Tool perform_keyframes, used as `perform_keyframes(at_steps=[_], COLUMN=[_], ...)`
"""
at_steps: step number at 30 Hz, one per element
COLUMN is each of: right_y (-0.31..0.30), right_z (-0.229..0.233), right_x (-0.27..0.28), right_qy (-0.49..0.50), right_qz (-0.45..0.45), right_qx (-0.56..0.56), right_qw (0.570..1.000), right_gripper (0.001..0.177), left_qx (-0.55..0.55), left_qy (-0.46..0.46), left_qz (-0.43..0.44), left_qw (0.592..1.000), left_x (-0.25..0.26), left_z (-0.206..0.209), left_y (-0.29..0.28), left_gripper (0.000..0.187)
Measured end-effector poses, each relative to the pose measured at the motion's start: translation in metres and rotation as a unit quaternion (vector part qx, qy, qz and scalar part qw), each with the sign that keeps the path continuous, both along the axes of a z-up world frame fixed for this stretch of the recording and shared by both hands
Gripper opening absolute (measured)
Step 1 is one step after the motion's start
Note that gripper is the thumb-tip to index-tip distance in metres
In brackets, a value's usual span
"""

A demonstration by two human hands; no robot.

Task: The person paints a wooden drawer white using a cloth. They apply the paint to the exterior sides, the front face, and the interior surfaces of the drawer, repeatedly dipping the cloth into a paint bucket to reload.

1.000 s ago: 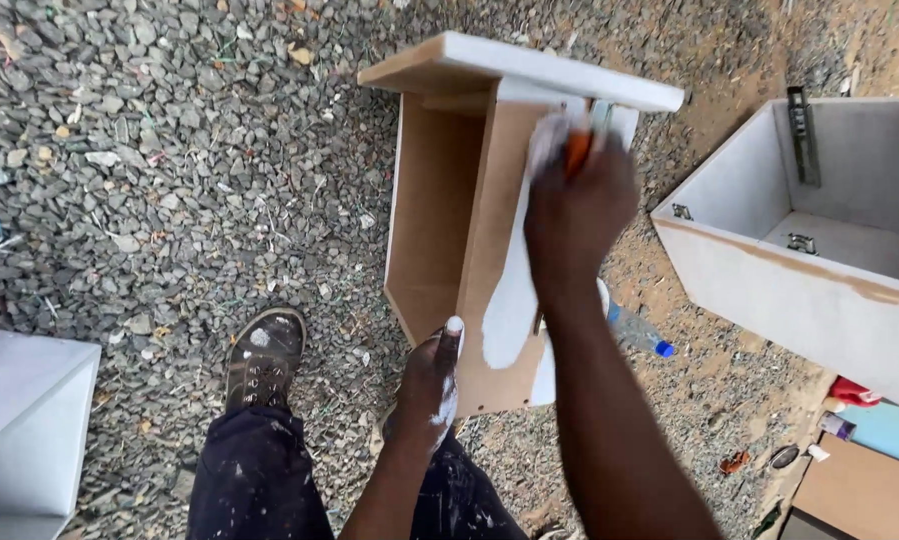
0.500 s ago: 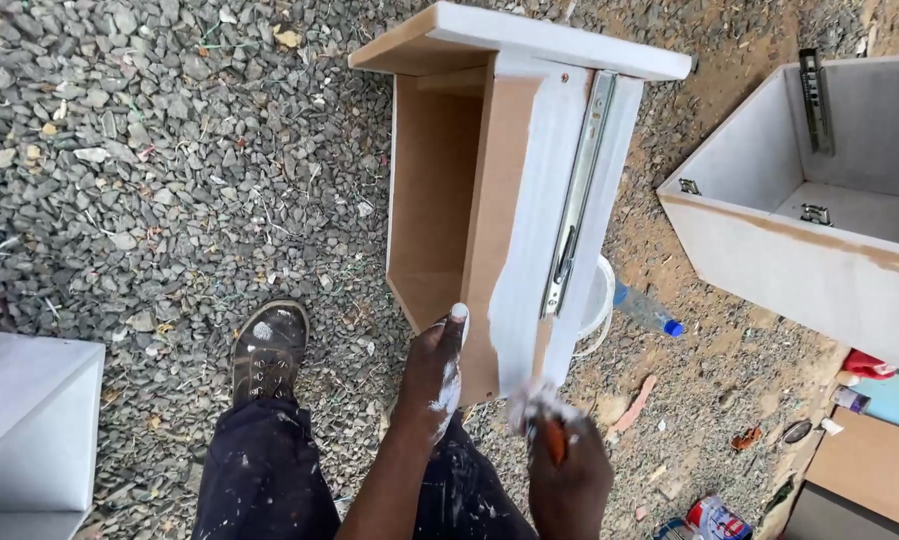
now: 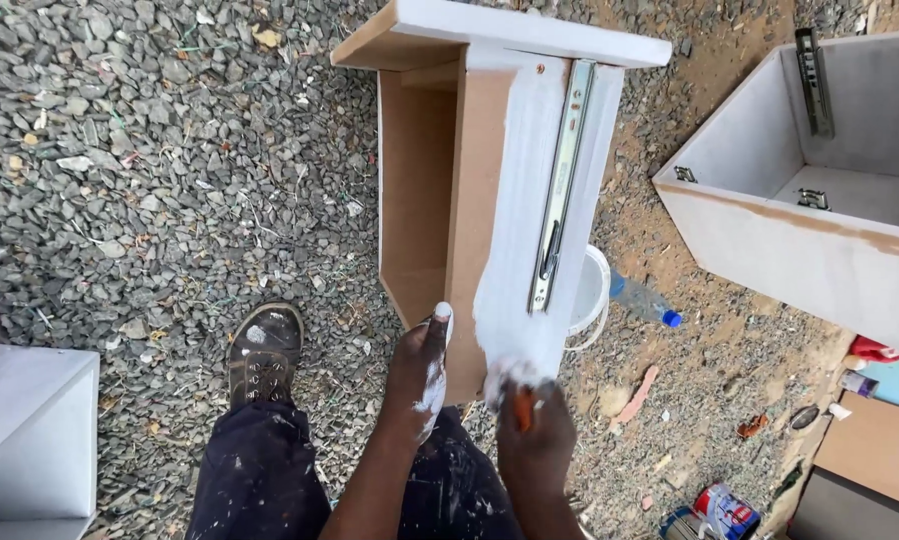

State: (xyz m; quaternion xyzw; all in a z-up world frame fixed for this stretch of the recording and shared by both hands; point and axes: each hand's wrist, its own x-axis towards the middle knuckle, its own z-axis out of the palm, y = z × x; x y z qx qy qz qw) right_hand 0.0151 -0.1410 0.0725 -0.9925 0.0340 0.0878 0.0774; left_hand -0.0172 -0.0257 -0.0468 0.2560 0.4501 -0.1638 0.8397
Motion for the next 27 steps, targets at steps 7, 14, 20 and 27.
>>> perform_keyframes(at_steps=[7,14,20,27], right_y=[-0.015,0.108,0.174,0.122], right_z=[0.027,0.041,-0.001,0.0], right_x=[0.0,0.063,0.193,0.152], right_qy=[0.085,0.135,-0.115,-0.072], right_qz=[-0.09,-0.163,0.155,0.253], right_qx=[0.045,0.005,0.193,0.122], right_qw=[0.991,0.977,0.962,0.957], right_gripper=[0.017,0.017,0.014,0.013], left_qx=[-0.038,0.02,-0.022,0.01], left_qy=[-0.006,-0.016,0.012,0.021], left_qz=[0.029,-0.04,-0.005,0.027], left_qw=[0.999,0.999,1.0,0.999], left_x=[0.003,0.003,-0.003,0.02], left_z=[-0.005,0.006,-0.012,0.042], left_y=[-0.008,-0.008,-0.016,0.024], left_gripper=[0.059,0.061,0.063,0.05])
